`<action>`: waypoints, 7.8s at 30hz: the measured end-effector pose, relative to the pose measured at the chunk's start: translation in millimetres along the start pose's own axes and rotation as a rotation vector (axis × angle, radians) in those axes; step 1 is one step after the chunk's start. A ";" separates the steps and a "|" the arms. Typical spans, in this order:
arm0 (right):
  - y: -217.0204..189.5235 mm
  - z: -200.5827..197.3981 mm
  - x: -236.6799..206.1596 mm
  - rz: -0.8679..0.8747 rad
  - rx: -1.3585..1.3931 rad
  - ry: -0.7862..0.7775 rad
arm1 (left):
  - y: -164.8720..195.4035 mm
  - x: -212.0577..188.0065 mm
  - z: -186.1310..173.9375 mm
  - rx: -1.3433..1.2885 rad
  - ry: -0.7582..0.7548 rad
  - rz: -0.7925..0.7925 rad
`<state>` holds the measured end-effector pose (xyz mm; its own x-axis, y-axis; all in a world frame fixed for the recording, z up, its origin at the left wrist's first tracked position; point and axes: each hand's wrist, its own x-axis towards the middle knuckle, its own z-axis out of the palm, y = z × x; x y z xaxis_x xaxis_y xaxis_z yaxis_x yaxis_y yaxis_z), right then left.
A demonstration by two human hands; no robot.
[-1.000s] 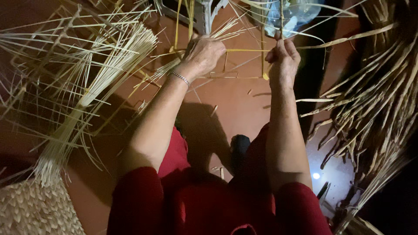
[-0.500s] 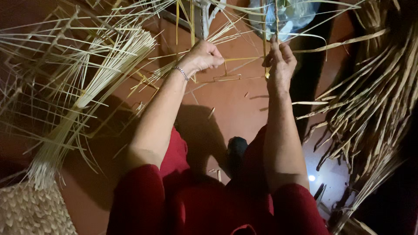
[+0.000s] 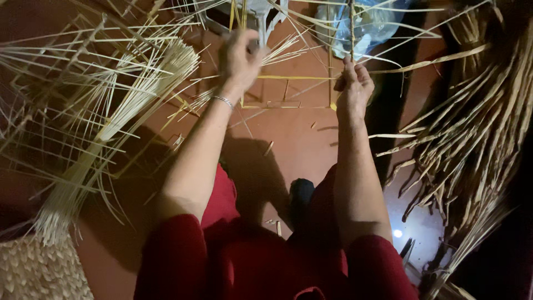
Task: The person sits on the floor and weaves thin palm-leaf strips radially onto a rectangular bamboo frame, folding and threading the strips around the frame bars by hand to build a woven panel. Bundles of dried palm strips and a pair of scissors lie on the floor beside them.
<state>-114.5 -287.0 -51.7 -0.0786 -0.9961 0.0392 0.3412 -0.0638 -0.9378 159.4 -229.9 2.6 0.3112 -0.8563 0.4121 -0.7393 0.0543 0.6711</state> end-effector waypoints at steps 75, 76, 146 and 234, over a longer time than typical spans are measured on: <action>-88.0 -160.5 -33.6 -0.332 -0.215 0.090 | -13.1 -26.3 -26.4 -0.218 -0.431 0.091; -88.9 -161.6 -34.7 -0.319 -0.177 0.080 | -9.1 -29.5 -26.9 -0.315 -0.437 0.116; -78.1 -237.3 -22.3 -0.221 -0.018 -0.273 | 60.7 -41.5 -45.9 -0.662 -0.576 0.077; 23.6 -28.0 -196.8 0.905 -0.870 -1.051 | 12.8 -61.8 -62.5 -0.474 -0.383 0.067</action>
<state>-117.2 -90.8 -91.2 0.6005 -0.3118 -0.7363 -0.7092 0.2175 -0.6706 168.0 -144.3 24.3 -0.0289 -0.9621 0.2713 -0.3766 0.2619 0.8886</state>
